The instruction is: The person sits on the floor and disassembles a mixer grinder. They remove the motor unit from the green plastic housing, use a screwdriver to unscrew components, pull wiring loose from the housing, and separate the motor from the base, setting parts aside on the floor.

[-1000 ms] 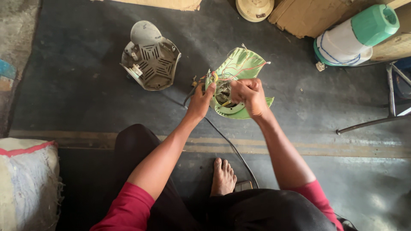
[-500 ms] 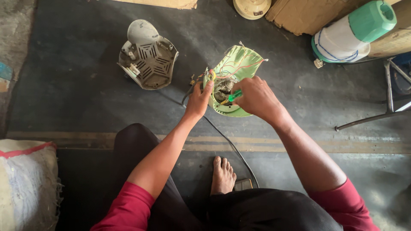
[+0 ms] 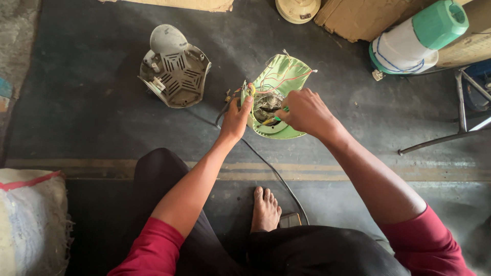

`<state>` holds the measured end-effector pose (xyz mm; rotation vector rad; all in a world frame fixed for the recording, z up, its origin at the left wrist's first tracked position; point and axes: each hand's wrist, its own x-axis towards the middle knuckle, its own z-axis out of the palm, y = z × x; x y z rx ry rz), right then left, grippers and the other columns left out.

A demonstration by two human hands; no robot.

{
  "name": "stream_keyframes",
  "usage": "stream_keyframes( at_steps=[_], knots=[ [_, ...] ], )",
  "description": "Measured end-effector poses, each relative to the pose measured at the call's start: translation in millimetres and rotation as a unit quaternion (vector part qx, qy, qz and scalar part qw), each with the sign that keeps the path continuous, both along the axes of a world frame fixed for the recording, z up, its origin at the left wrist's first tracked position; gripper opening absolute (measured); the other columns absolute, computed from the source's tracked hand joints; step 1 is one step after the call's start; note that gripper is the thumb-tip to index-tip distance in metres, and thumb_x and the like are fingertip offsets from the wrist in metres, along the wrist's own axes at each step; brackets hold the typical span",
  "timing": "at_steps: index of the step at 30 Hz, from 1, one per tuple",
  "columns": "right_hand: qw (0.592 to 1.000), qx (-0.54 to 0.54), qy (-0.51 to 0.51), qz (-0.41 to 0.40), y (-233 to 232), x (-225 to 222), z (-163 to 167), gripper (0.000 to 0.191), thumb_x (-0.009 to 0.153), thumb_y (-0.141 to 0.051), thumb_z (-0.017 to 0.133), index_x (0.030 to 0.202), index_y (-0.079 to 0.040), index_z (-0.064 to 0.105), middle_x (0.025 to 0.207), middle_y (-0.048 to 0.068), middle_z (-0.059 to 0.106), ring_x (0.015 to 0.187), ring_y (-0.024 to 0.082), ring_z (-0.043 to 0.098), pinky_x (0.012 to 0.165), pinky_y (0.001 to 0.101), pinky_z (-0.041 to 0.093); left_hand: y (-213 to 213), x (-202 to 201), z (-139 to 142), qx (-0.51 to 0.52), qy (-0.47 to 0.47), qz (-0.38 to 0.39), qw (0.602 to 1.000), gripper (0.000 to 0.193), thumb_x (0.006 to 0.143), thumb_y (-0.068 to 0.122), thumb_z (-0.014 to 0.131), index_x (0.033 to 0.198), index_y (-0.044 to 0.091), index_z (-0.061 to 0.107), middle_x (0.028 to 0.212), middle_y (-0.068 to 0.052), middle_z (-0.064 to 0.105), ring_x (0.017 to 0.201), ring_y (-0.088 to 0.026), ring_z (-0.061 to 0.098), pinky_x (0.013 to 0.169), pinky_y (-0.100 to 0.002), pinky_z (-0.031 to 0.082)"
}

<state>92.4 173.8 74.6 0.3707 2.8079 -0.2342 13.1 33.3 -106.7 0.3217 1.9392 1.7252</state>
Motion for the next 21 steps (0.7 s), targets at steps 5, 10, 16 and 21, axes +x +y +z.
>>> stream_keyframes(
  at_steps=[5,10,16,21],
  knots=[
    [0.973,-0.026,0.174,0.149,-2,12,-6,0.022,0.069,-0.003,0.065,0.088,-0.005,0.078,0.082,0.020,0.070,0.084,0.043,0.069,0.077,0.0513,0.053,1,0,0,-0.006,-0.013,0.003,1.000,0.093,0.086,0.081,0.044,0.133,0.001,0.057,0.121,-0.021,0.071,0.121,-0.033,0.066,0.103,-0.041,0.047],
    [0.978,0.004,0.172,0.121,-5,14,-6,0.021,0.078,-0.016,0.071,0.096,-0.005,0.072,0.087,0.021,0.070,0.083,0.044,0.069,0.071,0.0535,0.052,1,3,2,-0.020,-0.043,0.003,0.999,0.095,0.085,0.082,0.043,0.139,0.004,0.052,0.131,-0.022,0.065,0.127,-0.034,0.060,0.105,-0.042,0.044],
    [0.995,-0.022,0.092,-0.012,-2,10,-1,0.015,0.098,-0.017,0.064,0.108,-0.006,0.061,0.080,0.023,0.071,0.078,0.043,0.069,0.075,0.0537,0.050,-3,1,7,-0.032,-0.047,0.008,0.998,0.094,0.086,0.081,0.043,0.141,0.005,0.052,0.133,-0.022,0.064,0.129,-0.035,0.058,0.106,-0.042,0.042],
    [0.964,-0.143,0.223,0.020,7,13,-3,0.022,0.073,-0.013,0.078,0.093,-0.006,0.070,0.085,0.016,0.073,0.081,0.034,0.073,0.073,0.0440,0.055,3,-7,8,0.031,-0.034,0.012,0.999,0.078,0.091,0.068,0.051,0.132,0.002,0.061,0.124,-0.017,0.069,0.120,-0.027,0.063,0.102,-0.038,0.045]
  ],
)
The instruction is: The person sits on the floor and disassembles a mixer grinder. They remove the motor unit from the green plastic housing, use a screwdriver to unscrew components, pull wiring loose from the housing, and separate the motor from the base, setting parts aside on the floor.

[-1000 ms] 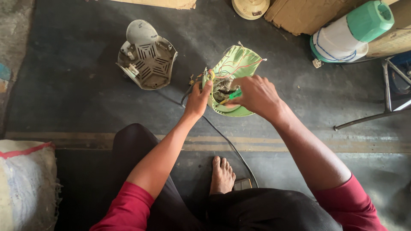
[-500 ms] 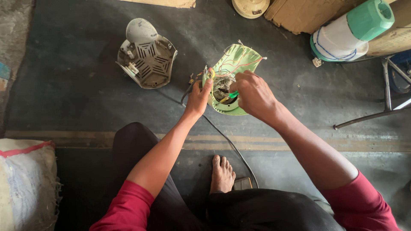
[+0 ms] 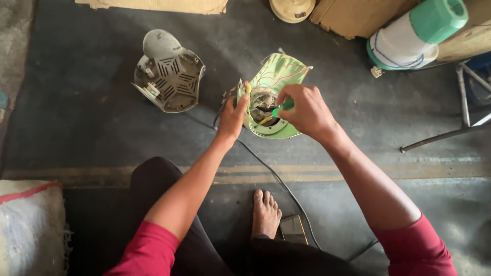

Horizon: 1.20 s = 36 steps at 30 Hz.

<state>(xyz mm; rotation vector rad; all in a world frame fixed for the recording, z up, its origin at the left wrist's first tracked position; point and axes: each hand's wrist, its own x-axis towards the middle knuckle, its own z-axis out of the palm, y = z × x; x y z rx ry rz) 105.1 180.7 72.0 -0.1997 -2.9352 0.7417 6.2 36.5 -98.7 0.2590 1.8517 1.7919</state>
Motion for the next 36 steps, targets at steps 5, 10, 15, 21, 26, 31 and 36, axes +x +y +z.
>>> stream_keyframes(
  at_steps=[5,10,15,21,26,31,36],
  knots=[
    [0.999,0.000,0.044,0.003,-9,3,-7,0.022,0.070,-0.011,0.078,0.091,-0.005,0.073,0.090,0.016,0.071,0.084,0.035,0.071,0.072,0.0457,0.054,6,-18,-2,0.075,0.000,-0.030,0.997,0.065,0.100,0.055,0.050,0.129,0.000,0.067,0.121,-0.014,0.069,0.113,-0.023,0.061,0.101,-0.034,0.045],
    [0.967,0.158,-0.172,-0.107,-7,-5,-6,0.042,0.089,-0.042,0.080,0.090,-0.002,0.070,0.081,0.020,0.070,0.081,0.043,0.070,0.070,0.0532,0.053,10,-18,-6,0.146,0.003,-0.048,0.988,0.072,0.101,0.061,0.046,0.146,0.005,0.055,0.146,-0.008,0.057,0.134,-0.018,0.051,0.112,-0.032,0.037],
    [0.988,0.106,-0.108,-0.017,1,-9,-10,0.018,0.075,-0.014,0.072,0.091,-0.007,0.078,0.078,0.024,0.068,0.077,0.042,0.071,0.072,0.0497,0.055,6,-14,-2,0.090,-0.178,-0.068,0.978,0.080,0.090,0.069,0.040,0.155,0.022,0.037,0.155,0.000,0.045,0.137,-0.019,0.048,0.105,-0.049,0.043],
    [0.995,0.075,0.031,0.062,-12,-13,-2,0.033,0.065,-0.026,0.086,0.090,-0.007,0.077,0.086,0.020,0.068,0.078,0.040,0.067,0.064,0.0504,0.050,-2,-2,-8,0.063,-0.170,-0.078,0.980,0.086,0.088,0.076,0.038,0.155,0.022,0.031,0.159,-0.004,0.039,0.144,-0.026,0.043,0.106,-0.062,0.040],
    [0.988,0.066,-0.089,-0.106,-25,-11,9,0.022,0.091,-0.017,0.073,0.109,-0.008,0.064,0.082,0.016,0.068,0.082,0.036,0.068,0.073,0.0476,0.049,-7,1,-16,0.070,-0.174,-0.068,0.980,0.090,0.086,0.078,0.042,0.154,0.021,0.034,0.159,-0.006,0.038,0.145,-0.028,0.041,0.107,-0.064,0.041],
    [0.998,-0.044,0.036,-0.004,-24,-9,6,0.010,0.073,-0.007,0.070,0.081,-0.005,0.064,0.085,0.013,0.069,0.083,0.032,0.069,0.073,0.0422,0.053,-7,1,-17,0.053,-0.188,-0.066,0.978,0.091,0.084,0.079,0.042,0.153,0.019,0.034,0.159,-0.005,0.037,0.146,-0.026,0.037,0.107,-0.063,0.042],
    [0.994,0.088,0.043,-0.044,-28,-5,1,0.034,0.066,-0.028,0.089,0.091,-0.008,0.076,0.091,0.016,0.070,0.082,0.037,0.067,0.064,0.0470,0.048,-10,1,-17,0.035,-0.158,-0.068,0.984,0.093,0.085,0.080,0.040,0.151,0.014,0.038,0.154,-0.009,0.042,0.141,-0.027,0.044,0.104,-0.060,0.046]
  ],
)
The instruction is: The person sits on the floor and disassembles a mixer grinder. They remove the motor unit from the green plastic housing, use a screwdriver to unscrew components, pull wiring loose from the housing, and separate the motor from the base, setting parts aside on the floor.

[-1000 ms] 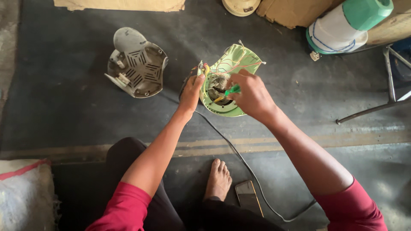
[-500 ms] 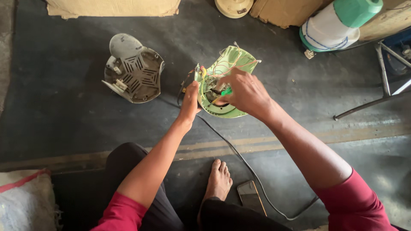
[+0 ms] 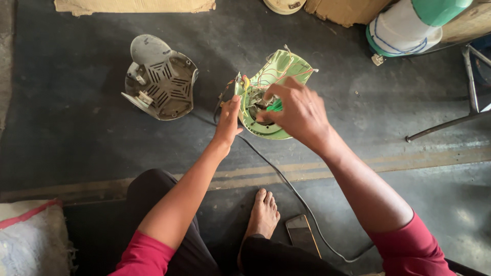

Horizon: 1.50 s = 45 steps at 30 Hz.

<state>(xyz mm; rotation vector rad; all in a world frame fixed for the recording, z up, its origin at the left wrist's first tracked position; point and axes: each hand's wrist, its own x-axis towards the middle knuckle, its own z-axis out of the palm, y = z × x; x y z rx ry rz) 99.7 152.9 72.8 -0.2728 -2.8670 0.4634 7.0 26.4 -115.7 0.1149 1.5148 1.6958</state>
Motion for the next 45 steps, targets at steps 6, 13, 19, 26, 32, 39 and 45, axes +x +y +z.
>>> stream_keyframes(
  at_steps=[6,13,19,26,32,39,45],
  knots=[
    [0.999,-0.030,-0.008,-0.028,9,-2,1,0.020,0.082,-0.014,0.076,0.102,-0.010,0.075,0.093,0.014,0.076,0.077,0.035,0.070,0.072,0.0465,0.053,-2,-3,0,-0.008,0.012,-0.004,1.000,0.095,0.083,0.082,0.041,0.147,0.012,0.041,0.150,-0.009,0.043,0.140,-0.027,0.044,0.101,-0.060,0.048],
    [0.999,-0.001,0.051,0.021,2,3,4,0.033,0.073,-0.017,0.079,0.103,-0.009,0.068,0.092,0.019,0.070,0.083,0.037,0.068,0.073,0.0453,0.052,-1,-4,-5,-0.013,0.016,-0.003,1.000,0.095,0.083,0.082,0.040,0.144,0.010,0.043,0.146,-0.009,0.044,0.137,-0.027,0.046,0.101,-0.060,0.049],
    [0.988,-0.135,-0.039,-0.069,2,0,5,0.020,0.083,-0.012,0.075,0.101,-0.009,0.067,0.075,0.013,0.070,0.071,0.032,0.070,0.068,0.0419,0.051,-2,-4,-8,-0.017,0.028,-0.001,0.999,0.093,0.084,0.082,0.039,0.141,0.010,0.045,0.141,-0.009,0.048,0.133,-0.027,0.050,0.099,-0.060,0.051],
    [0.993,-0.035,-0.035,-0.109,-4,7,-2,0.029,0.087,-0.031,0.084,0.103,-0.012,0.069,0.080,0.014,0.070,0.076,0.032,0.070,0.069,0.0430,0.051,-5,-4,-6,-0.013,0.022,-0.007,1.000,0.091,0.084,0.082,0.040,0.141,0.010,0.044,0.143,-0.009,0.046,0.134,-0.025,0.048,0.101,-0.061,0.051],
    [0.970,-0.203,0.056,-0.119,-6,14,-8,0.024,0.083,-0.012,0.073,0.106,-0.012,0.068,0.087,0.010,0.075,0.077,0.026,0.074,0.073,0.0373,0.056,-6,-5,-2,-0.020,0.014,-0.015,1.000,0.092,0.084,0.082,0.040,0.142,0.010,0.043,0.144,-0.010,0.046,0.135,-0.026,0.049,0.101,-0.062,0.049],
    [0.979,-0.074,0.017,-0.191,-10,22,-12,0.022,0.096,-0.019,0.086,0.110,-0.010,0.073,0.090,0.012,0.071,0.072,0.026,0.065,0.067,0.0390,0.048,-6,-4,-3,-0.022,0.014,-0.011,1.000,0.092,0.083,0.082,0.041,0.143,0.011,0.043,0.148,-0.012,0.047,0.138,-0.028,0.048,0.102,-0.063,0.049],
    [0.902,-0.400,0.119,-0.113,-7,28,-24,0.032,0.087,0.010,0.071,0.113,-0.006,0.060,0.107,0.007,0.072,0.095,0.014,0.069,0.081,0.0288,0.057,-7,-7,-3,-0.016,0.016,-0.015,1.000,0.091,0.083,0.081,0.041,0.143,0.013,0.041,0.150,-0.010,0.044,0.139,-0.027,0.045,0.100,-0.064,0.048]
  ],
)
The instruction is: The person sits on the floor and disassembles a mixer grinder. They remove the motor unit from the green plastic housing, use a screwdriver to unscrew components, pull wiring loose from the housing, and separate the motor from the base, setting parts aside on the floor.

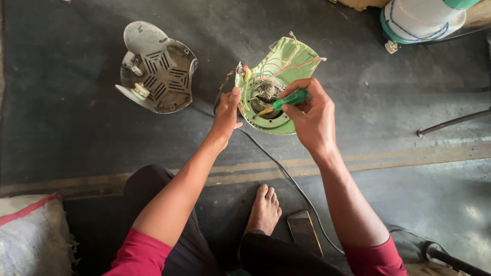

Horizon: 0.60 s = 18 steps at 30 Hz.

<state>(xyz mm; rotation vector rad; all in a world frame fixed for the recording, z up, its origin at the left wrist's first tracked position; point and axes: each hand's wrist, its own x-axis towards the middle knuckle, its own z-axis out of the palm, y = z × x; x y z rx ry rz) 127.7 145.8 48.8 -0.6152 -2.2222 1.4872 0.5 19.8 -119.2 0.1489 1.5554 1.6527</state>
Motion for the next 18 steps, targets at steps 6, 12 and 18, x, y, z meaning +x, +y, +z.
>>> stream_keyframes(
  at_steps=[6,12,18],
  knots=[
    [0.999,0.016,0.033,-0.003,-2,9,-16,0.033,0.093,0.017,0.066,0.117,-0.003,0.056,0.107,0.006,0.071,0.102,0.013,0.068,0.087,0.0273,0.058,2,-1,1,-0.002,-0.008,0.000,1.000,0.092,0.083,0.081,0.042,0.144,0.012,0.041,0.149,-0.012,0.047,0.139,-0.028,0.047,0.100,-0.065,0.049],
    [0.991,0.132,-0.026,0.016,-5,9,-14,0.032,0.089,0.017,0.067,0.111,-0.001,0.054,0.099,0.008,0.075,0.092,0.014,0.073,0.081,0.0292,0.059,0,-2,4,0.000,0.002,-0.003,1.000,0.093,0.083,0.081,0.042,0.145,0.012,0.039,0.151,-0.012,0.044,0.140,-0.028,0.045,0.100,-0.065,0.048],
    [0.993,0.117,-0.013,0.000,-2,8,-19,0.029,0.093,0.019,0.058,0.112,-0.002,0.053,0.102,0.008,0.076,0.093,0.015,0.075,0.080,0.0286,0.060,0,-3,1,-0.004,0.013,-0.003,1.000,0.097,0.082,0.083,0.042,0.143,0.009,0.042,0.149,-0.015,0.045,0.139,-0.030,0.047,0.101,-0.064,0.049]
  ],
)
